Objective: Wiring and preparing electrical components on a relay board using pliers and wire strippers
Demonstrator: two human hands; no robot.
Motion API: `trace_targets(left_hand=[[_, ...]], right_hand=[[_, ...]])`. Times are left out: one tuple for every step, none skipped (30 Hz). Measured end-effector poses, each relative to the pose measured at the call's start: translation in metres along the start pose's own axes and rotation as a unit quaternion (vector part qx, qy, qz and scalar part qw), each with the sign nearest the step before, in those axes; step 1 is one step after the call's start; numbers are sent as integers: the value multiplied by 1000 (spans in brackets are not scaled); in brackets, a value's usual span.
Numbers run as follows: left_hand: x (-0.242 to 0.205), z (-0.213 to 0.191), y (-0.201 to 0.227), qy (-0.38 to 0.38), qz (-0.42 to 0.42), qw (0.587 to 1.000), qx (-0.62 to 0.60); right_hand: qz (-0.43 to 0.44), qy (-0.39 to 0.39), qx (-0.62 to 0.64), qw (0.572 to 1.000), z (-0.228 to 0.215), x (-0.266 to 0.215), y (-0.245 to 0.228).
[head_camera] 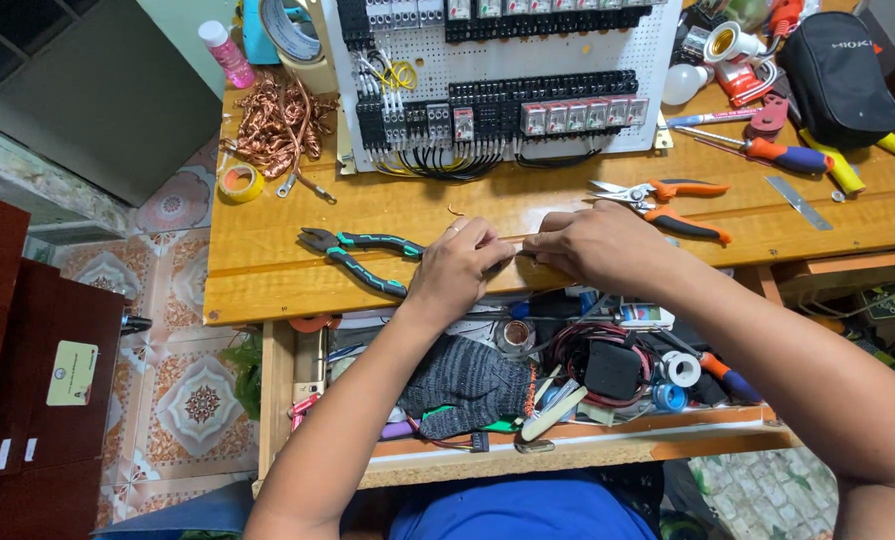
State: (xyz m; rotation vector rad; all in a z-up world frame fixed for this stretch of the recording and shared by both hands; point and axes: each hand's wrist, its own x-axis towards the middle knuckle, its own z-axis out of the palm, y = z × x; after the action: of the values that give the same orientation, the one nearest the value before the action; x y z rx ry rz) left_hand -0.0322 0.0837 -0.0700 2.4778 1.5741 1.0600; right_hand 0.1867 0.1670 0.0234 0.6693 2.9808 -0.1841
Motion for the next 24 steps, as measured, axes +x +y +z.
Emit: trace_targets(left_hand=[[0, 0, 0, 0, 0, 1000, 0], [0, -1, 1, 0, 1, 1000, 7], [0, -1, 1, -1, 2, 1000, 15], [0, -1, 1, -2, 2, 1000, 15], [0, -1, 1, -3, 3, 1000, 14], [0, -2, 1, -4, 4, 1000, 13], [1, -3, 2, -4, 4, 1000, 12], [1, -4, 3, -6, 4, 1000, 10], [1, -6, 4, -7, 3, 1000, 8], [2, -6, 3, -7, 2, 1000, 8], [2, -6, 3, -10, 3, 1000, 8], [2, -6, 3, -14, 4, 1000, 7], [2, -5, 3, -14, 5, 1000, 7], [2, -4, 2, -12, 2, 1000, 12], [1, -3, 2, -11, -1, 1000, 16], [2, -4, 3, -12, -1, 1000, 16], [2, -7, 5, -13, -1, 1000, 19], [3, -9, 6, -14, 0, 1000, 21], [2, -8, 5, -14, -1, 1000, 21], [2, -8, 4, -15, -2, 1000, 18], [2, -7, 4, -17, -4, 1000, 15], [3, -7, 3, -17, -4, 1000, 15], [2, -6, 3, -16, -2, 1000, 17], [2, -5, 2, -16, -1, 1000, 19]], right_hand=[[0, 0, 0, 1000, 0, 0, 0], [3, -4, 5, 1000, 0, 1, 0], [6, -8, 10, 1000, 0, 1, 0], [6, -8, 10, 1000, 0, 0, 0], [10, -9, 10, 1000, -1, 0, -1], [13, -10, 10, 1000, -2, 0, -2], [13, -10, 10, 1000, -4, 0, -3], [17, -16, 10, 1000, -5, 1, -3], [19, -22, 9, 1000, -7, 1, -4], [19, -22, 10, 1000, -8, 1, -5], [15, -16, 7, 1000, -9, 1, -6], [11, -10, 5, 1000, -10, 0, -7], [11, -10, 5, 1000, -10, 0, -8], [7, -3, -4, 1000, -10, 0, -9], [2, 2, -12, 1000, -11, 0, -10], [2, 2, -11, 1000, -10, 0, -8], [-4, 2, -22, 1000, -8, 1, -7], [-10, 3, -33, 999, -7, 2, -6], [-11, 2, -33, 999, -5, 1, -5], [-5, 5, -28, 1000, -3, 1, -4], [2, 8, -24, 1000, -2, 1, -3], [3, 8, -24, 1000, 0, 1, -2], [-2, 8, -30, 1000, 2, 0, -1], [-7, 9, -36, 999, 4, 0, 0]])
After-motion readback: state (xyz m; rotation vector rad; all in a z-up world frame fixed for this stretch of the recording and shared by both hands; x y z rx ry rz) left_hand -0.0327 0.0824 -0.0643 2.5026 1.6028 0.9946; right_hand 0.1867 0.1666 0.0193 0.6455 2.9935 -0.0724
